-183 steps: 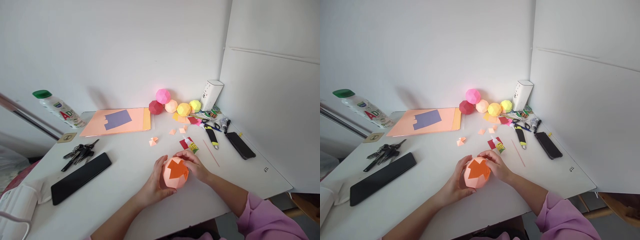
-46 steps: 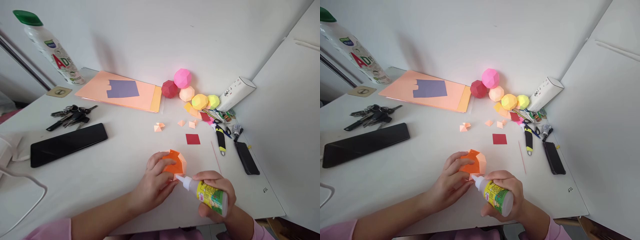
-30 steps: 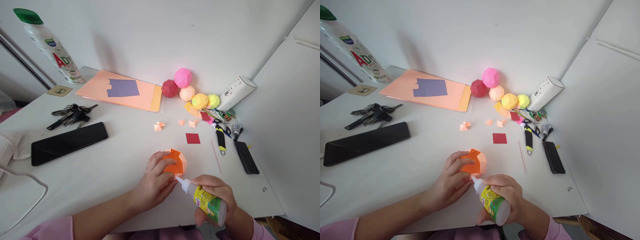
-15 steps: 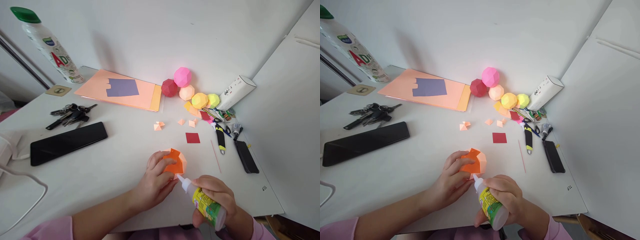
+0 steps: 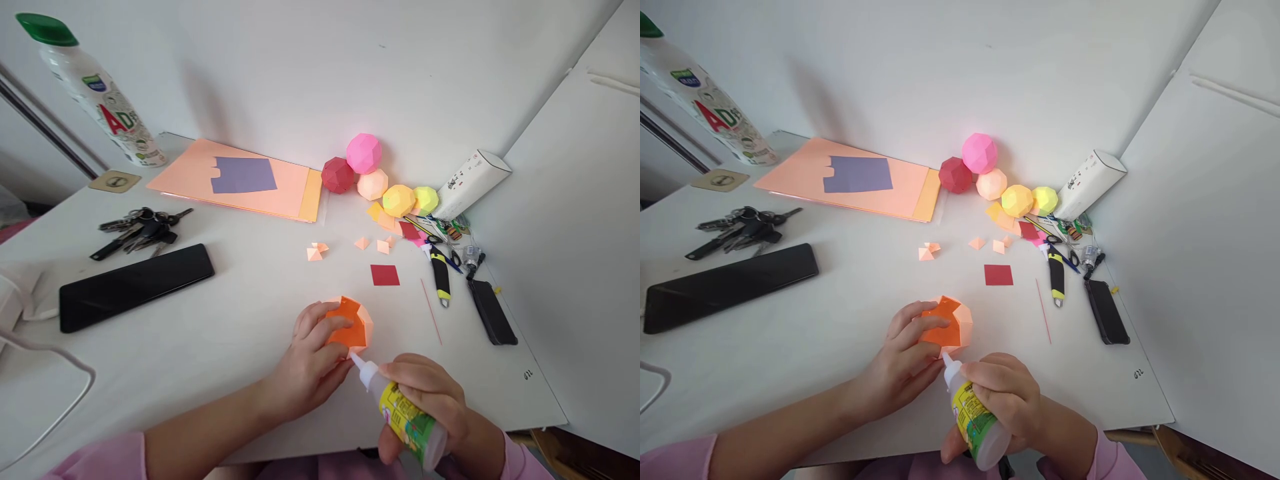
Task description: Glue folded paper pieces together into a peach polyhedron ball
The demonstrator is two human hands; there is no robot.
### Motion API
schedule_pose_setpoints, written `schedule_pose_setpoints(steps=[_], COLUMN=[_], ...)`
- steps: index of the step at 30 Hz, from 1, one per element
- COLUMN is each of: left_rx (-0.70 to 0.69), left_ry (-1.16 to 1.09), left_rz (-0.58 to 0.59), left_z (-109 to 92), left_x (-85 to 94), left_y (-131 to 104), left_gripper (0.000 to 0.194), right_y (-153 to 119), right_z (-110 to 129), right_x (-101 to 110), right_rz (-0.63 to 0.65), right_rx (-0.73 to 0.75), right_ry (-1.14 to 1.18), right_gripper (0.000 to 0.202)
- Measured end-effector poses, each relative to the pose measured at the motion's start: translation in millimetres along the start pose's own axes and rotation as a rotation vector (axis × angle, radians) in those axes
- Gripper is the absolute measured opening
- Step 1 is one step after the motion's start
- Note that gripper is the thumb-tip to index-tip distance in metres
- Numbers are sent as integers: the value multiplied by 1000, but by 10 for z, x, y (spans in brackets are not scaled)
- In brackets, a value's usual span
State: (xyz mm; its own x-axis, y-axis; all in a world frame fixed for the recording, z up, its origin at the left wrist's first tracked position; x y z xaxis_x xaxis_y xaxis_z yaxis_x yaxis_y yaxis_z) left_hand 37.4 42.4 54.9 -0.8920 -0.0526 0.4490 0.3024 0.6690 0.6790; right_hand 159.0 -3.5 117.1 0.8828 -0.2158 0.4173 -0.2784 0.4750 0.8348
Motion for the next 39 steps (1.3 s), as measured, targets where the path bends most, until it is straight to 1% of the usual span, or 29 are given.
schedule_pose_setpoints(steps=[3, 5, 9, 11, 14, 16, 19, 24, 26, 28, 29, 30, 33, 36, 39], left_rx=[-1, -4, 3, -1, -5, -2, 0, 8, 17, 28, 34, 42, 74, 100, 121], left_ry=[0, -4, -4, 0, 2, -2, -8, -16, -21, -30, -37, -45, -73, -90, -101], left_rz=[3, 1, -2, 1, 6, 6, 2, 16, 21, 22, 21, 21, 26, 26, 24], left_z=[-1, -3, 8, 7, 1, 2, 7, 26, 32, 36, 37, 41, 66, 94, 117], left_x=[-2, -2, -2, -3, -5, -3, -4, -22, -24, -19, -16, -13, -14, -21, -26], left_y=[-3, -1, 1, -3, -10, -12, -14, -21, -24, -26, -27, -29, -35, -35, -33], left_gripper=[12, 13, 12, 12, 12, 12, 11, 11, 12, 12, 13, 13, 13, 13, 12], right_y=[1, -7, -50, -78, -104, -95, -61, -11, 20, 57, 73, 93, 128, 100, 44], right_z=[-14, -1, -9, -35, -60, -58, -50, 13, 37, 41, 61, 96, 176, 135, 129], right_x=[-9, -14, 10, 24, 1, -3, 5, 24, 18, -38, -68, -73, -52, -32, 31], right_rz=[20, 27, 2, -6, 40, 49, 22, -31, -2, 94, 145, 165, 167, 171, 122], right_rx=[-18, -3, 5, -20, -53, -56, -44, 15, 26, 14, 28, 60, 147, 122, 130], right_ry=[-22, 0, 9, 3, 3, 5, 2, -4, -8, -23, -19, -12, -16, -54, -28], right_gripper=[62, 63, 65, 62, 54, 53, 57, 64, 63, 60, 56, 51, 38, 36, 35])
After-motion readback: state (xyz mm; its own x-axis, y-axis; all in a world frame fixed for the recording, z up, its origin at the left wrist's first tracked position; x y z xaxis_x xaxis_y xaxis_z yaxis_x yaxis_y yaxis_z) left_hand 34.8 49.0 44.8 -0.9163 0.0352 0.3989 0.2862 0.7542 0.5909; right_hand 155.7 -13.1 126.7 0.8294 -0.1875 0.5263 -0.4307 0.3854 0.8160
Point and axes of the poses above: each hand's wrist, its own y-axis towards the middle knuckle, its own x-axis out of the back of the hand, z = x × y, the point moved 9 cm from there along y, towards the middle knuckle, and after that the axes turned 8 degrees about -z, right-handed, at the moved point
